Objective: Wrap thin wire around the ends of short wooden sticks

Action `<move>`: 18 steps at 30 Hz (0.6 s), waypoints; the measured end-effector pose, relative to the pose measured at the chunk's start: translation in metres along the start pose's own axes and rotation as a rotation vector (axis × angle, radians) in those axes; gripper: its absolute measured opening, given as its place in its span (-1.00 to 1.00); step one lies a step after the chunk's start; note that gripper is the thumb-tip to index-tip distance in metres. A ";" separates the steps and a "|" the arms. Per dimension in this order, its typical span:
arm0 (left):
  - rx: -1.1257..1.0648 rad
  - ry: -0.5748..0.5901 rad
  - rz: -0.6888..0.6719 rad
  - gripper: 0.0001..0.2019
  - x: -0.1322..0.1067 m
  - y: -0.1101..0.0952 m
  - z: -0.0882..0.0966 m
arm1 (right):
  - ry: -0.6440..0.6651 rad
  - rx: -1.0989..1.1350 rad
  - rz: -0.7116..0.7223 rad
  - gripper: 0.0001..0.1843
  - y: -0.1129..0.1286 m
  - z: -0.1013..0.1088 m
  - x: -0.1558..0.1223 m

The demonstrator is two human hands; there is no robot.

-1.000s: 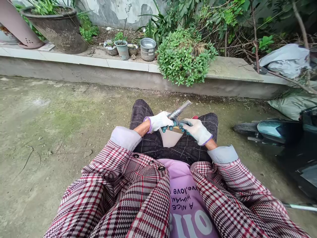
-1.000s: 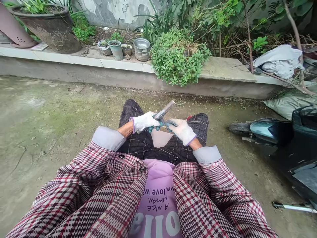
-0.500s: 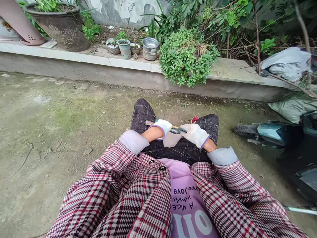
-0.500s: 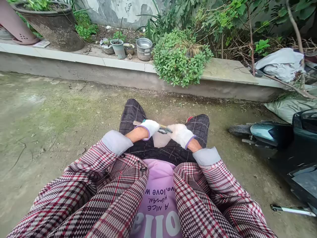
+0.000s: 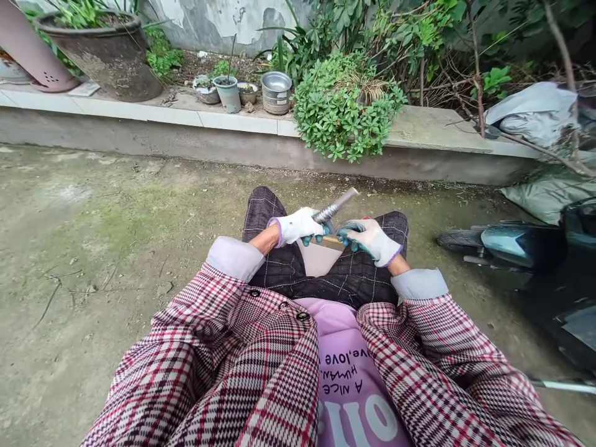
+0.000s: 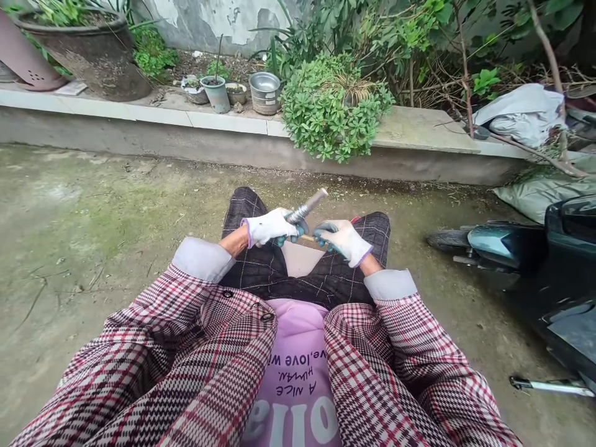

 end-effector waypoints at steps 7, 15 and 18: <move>0.170 -0.157 0.097 -0.75 0.011 0.015 0.016 | 0.156 -0.431 0.038 -0.77 0.021 -0.036 -0.007; 0.713 -0.003 0.236 -0.83 0.020 0.014 -0.021 | 0.116 -0.604 -0.068 -0.76 0.027 -0.016 -0.012; 0.720 0.078 0.235 -0.82 0.023 0.010 -0.024 | 0.055 -0.566 -0.102 -0.74 0.022 0.000 -0.010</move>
Point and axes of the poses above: each hand's wrist, its own x-axis towards the middle knuckle, its own z-axis out of the back of the hand, y = z × x, the point moved 3 cm from there along x, towards the middle knuckle, and after that the axes turned 15 degrees about y, right-handed, at the moved point
